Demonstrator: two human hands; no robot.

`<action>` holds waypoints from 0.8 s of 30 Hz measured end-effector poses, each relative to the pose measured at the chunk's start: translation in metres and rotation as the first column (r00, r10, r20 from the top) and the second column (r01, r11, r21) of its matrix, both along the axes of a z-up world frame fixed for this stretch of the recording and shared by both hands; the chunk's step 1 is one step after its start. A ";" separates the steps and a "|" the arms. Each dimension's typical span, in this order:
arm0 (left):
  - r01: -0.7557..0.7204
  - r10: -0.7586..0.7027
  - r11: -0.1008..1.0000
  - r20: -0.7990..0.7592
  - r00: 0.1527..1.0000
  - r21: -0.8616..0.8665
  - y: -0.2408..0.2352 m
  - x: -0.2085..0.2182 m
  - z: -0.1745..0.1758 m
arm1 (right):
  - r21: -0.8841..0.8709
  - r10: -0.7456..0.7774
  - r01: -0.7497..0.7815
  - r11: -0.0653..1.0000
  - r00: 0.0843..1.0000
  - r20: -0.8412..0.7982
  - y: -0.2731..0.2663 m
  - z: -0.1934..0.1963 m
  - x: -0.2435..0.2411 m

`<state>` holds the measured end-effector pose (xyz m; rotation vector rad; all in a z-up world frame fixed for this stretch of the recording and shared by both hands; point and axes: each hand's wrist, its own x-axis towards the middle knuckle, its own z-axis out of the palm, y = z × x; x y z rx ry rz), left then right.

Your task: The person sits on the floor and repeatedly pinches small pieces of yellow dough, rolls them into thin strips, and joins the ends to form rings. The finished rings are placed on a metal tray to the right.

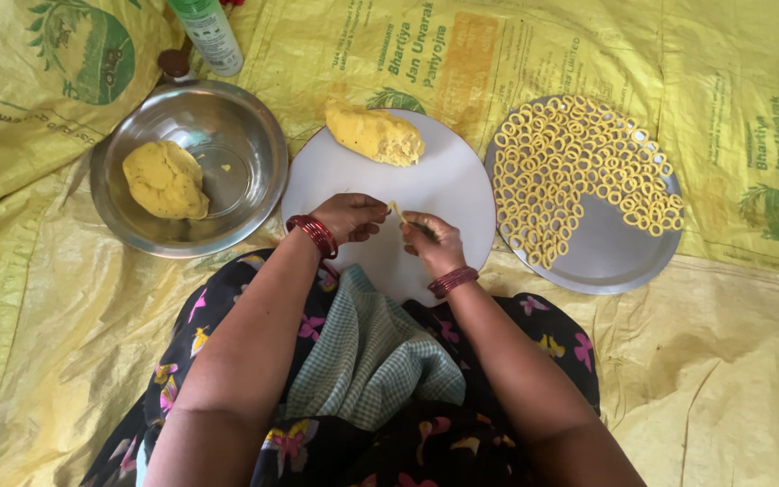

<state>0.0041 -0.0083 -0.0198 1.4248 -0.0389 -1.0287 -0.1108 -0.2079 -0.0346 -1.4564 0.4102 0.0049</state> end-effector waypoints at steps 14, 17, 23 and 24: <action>-0.082 -0.093 0.971 0.669 0.737 0.225 -0.021 -0.019 0.003 | 0.125 0.013 -0.008 0.992 0.999 -0.037 0.005 0.011 -0.003; -0.084 -0.132 0.958 0.679 0.722 0.275 -0.021 -0.019 0.000 | 0.103 0.024 -0.018 0.995 0.998 -0.062 0.005 0.014 -0.002; -0.105 -0.227 0.935 0.799 0.556 0.339 -0.026 -0.028 0.011 | 0.142 0.011 0.002 0.990 0.996 -0.086 0.003 0.016 -0.002; -0.090 -0.255 0.934 0.821 0.512 0.347 -0.025 -0.030 0.015 | 0.144 0.008 0.006 0.990 0.995 -0.096 0.001 0.015 -0.001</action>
